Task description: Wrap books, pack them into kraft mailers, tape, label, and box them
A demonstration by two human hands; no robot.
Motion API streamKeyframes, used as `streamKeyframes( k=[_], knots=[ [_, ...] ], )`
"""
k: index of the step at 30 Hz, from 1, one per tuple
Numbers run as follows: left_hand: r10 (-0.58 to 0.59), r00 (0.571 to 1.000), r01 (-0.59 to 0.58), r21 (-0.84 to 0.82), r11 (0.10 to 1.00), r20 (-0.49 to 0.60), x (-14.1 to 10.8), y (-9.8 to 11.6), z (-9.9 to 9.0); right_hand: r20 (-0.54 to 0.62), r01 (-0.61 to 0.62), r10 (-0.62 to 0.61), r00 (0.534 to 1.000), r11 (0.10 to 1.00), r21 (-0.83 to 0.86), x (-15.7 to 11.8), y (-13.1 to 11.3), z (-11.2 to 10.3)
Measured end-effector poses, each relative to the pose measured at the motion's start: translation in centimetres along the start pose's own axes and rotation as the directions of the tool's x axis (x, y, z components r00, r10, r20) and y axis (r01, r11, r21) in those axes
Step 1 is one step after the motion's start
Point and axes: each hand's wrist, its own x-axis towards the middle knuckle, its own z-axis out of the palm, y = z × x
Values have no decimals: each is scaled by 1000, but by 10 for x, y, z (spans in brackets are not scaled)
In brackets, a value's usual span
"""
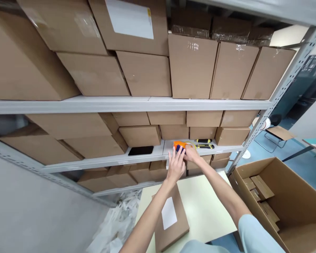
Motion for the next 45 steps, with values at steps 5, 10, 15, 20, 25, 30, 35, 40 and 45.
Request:
streamKeyframes(
  k=[5,10,15,20,25,30,35,40,45],
  knots=[
    [-15,1000,15,4,1000,4,-8,-9,-27,6,-30,30,1000,999,-41,35,-8,8],
    [-88,995,88,-8,996,40,-42,-9,-41,-46,-61,58,997,997,-55,50,-6,20],
    [-178,972,193,-92,977,152,-99,5,-36,-87,-33,33,996,999,-8,40,9,37],
    [-367,867,445,-195,874,336,-196,39,-20,-321,19,110,941,927,375,-43,36,129],
    [-469,652,727,-316,609,596,-261,98,-15,206,-268,185,961,430,862,-204,38,231],
    [-381,422,866,-242,438,823,-258,147,-5,396,-397,-18,918,-58,916,-315,18,256],
    [-198,320,882,-215,421,926,-249,163,2,441,-405,140,886,-228,886,-342,11,254],
    [-301,384,754,-109,647,873,-250,140,-4,404,-380,341,849,-138,915,-348,15,267],
    [-317,546,515,-12,857,775,-267,104,15,454,-492,488,745,-57,869,-371,9,300]
  ],
)
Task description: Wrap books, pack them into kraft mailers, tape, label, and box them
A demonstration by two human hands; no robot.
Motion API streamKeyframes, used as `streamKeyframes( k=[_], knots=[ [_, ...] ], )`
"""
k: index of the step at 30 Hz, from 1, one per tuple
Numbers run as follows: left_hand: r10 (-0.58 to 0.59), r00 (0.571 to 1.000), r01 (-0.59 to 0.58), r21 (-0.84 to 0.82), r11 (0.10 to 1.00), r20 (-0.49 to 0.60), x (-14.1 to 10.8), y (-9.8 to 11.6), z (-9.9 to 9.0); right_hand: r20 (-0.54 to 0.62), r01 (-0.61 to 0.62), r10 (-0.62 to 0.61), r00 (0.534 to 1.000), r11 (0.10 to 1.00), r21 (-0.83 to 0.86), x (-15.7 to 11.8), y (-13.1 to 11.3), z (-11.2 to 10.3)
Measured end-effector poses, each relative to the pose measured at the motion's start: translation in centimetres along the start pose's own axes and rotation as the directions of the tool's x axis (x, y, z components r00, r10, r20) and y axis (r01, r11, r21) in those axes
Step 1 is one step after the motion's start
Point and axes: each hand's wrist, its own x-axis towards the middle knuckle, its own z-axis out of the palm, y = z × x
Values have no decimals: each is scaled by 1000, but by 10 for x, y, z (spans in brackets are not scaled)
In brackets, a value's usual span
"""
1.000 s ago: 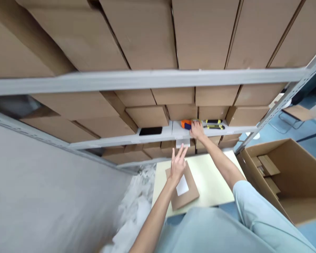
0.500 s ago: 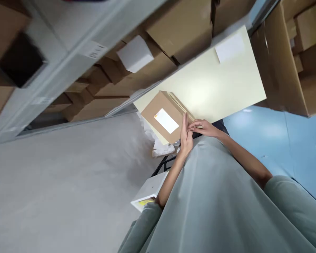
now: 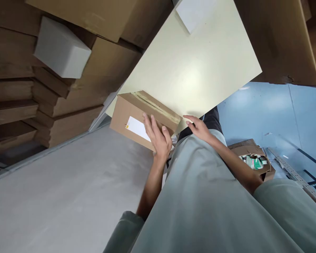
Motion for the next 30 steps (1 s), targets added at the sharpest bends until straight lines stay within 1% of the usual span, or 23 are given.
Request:
streamKeyframes(
  k=[2,3,5,7,11,14,17,18,19,20,21,22,23,24,25,26,27,28,29,30],
  knots=[
    [29,999,-30,33,999,35,2,-10,12,73,-4,3,997,1000,9,-4,11,7],
    [30,999,-32,34,999,35,2,-12,17,108,-5,2,994,1000,24,-5,14,11],
    [15,1000,-15,31,999,22,-1,-16,26,162,-10,2,987,999,51,-4,17,22],
    [-11,1000,10,30,1000,20,-3,-17,29,194,-15,2,981,998,65,2,17,34],
    [-26,999,26,11,1000,25,-2,-18,30,221,-23,2,975,995,94,28,22,55],
    [-24,999,24,-22,999,26,-3,-16,31,248,-31,0,969,992,122,51,28,65],
    [-12,1000,13,-46,999,14,-6,-10,29,269,-69,29,963,988,142,61,28,65],
    [0,1000,1,-60,998,13,-5,-9,26,243,-93,58,968,986,137,59,26,63],
    [16,1000,-15,-77,997,12,-1,-9,21,186,-120,95,978,985,125,55,24,60],
    [29,1000,-28,-95,995,4,7,-12,15,98,-151,140,985,982,114,49,22,56],
    [33,999,-35,-108,994,-17,19,-18,6,-5,-193,194,981,975,111,41,20,52],
    [26,998,-32,-116,993,-49,35,-27,-4,-94,-250,263,960,960,128,33,18,49],
    [3,996,-14,-117,993,-93,55,-38,-16,-143,-324,348,926,931,167,25,15,46],
    [-29,989,14,-109,994,-142,76,-52,-28,-140,-408,443,885,886,222,19,11,45],
    [-68,981,49,-111,993,-179,98,-65,-41,-88,-495,534,841,824,275,14,6,46],
    [-115,975,92,-124,988,-192,119,-78,-53,-4,-573,604,797,757,312,12,0,48],
    [-168,972,145,-142,979,-167,138,-89,-64,86,-631,642,762,704,326,13,-8,52],
    [-220,972,206,-145,968,-86,152,-97,-74,161,-665,653,740,675,320,15,-17,56],
    [-256,967,255,-144,956,9,163,-102,-82,212,-675,643,736,674,300,18,-26,61],
    [-280,955,291,-139,947,95,168,-103,-91,241,-666,621,746,695,271,22,-35,66]
  ],
)
